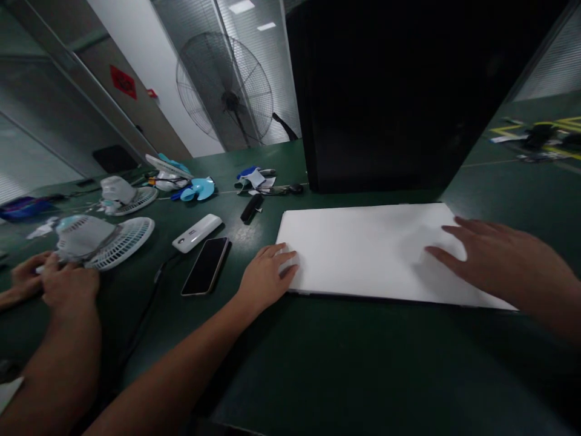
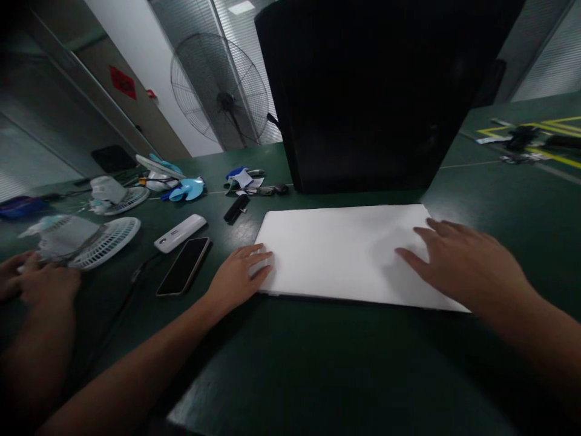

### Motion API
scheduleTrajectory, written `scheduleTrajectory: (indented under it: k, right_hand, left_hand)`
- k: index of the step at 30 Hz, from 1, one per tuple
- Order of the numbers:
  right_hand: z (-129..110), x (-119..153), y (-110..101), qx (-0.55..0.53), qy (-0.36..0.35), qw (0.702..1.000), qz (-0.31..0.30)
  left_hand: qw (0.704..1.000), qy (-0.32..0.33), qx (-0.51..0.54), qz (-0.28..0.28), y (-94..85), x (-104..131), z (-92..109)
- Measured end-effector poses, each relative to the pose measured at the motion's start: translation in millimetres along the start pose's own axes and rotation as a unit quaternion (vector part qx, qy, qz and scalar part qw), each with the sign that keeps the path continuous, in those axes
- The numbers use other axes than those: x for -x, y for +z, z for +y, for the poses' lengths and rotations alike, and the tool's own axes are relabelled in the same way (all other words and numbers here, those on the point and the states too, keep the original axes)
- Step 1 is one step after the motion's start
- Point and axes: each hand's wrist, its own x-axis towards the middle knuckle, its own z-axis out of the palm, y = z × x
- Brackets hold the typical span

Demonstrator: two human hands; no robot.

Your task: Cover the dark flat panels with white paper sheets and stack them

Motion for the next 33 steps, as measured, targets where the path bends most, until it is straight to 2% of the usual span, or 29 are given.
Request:
scheduleTrajectory:
  k: [4,6,8,13,17,21,24,28,33]
  right_hand:
    - [-56,-4,-1,-0.06,-0.132,0.982,-0.117]
    - [-78,-5,3,-0.077,-0.189,0.969,-0.138]
    - [-90,-7,7,-0.058,-0.224,0.967,-0.11]
    - [-96,-8,7,-0.026,-0.294,0.955,0.024]
    - [-103,-2,-1,-0.026,-0.375,0.919,0.121]
    - [-108,2,-7,0.013,-0.451,0.877,0.162]
    - [-110,3,-15,0.033,-0.472,0.862,0.18]
    - [-114,1,-29,0.049,-0.473,0.856,0.201]
    - [-114,0,-37,0.054,-0.462,0.857,0.222]
  left_hand:
    - [1.0,0.001,-0.009,0.002,-1.1,0,2]
    - [1.0,0.005,-0.014,-0.001,-2.4,0,3]
    - [1.0,0.013,-0.022,-0.008,-3.4,0,4]
    - [0.998,0.039,-0.045,-0.018,-4.0,0,3]
    - [0.997,0.048,-0.048,-0.03,-5.9,0,4]
    - [0.996,0.061,-0.058,-0.035,-11.2,3,10]
    - [0.993,0.091,-0.072,-0.008,-17.2,6,16]
    - [0.979,0.182,-0.065,0.07,-23.4,10,26]
    - [0.954,0.261,-0.071,0.127,-20.5,13,39]
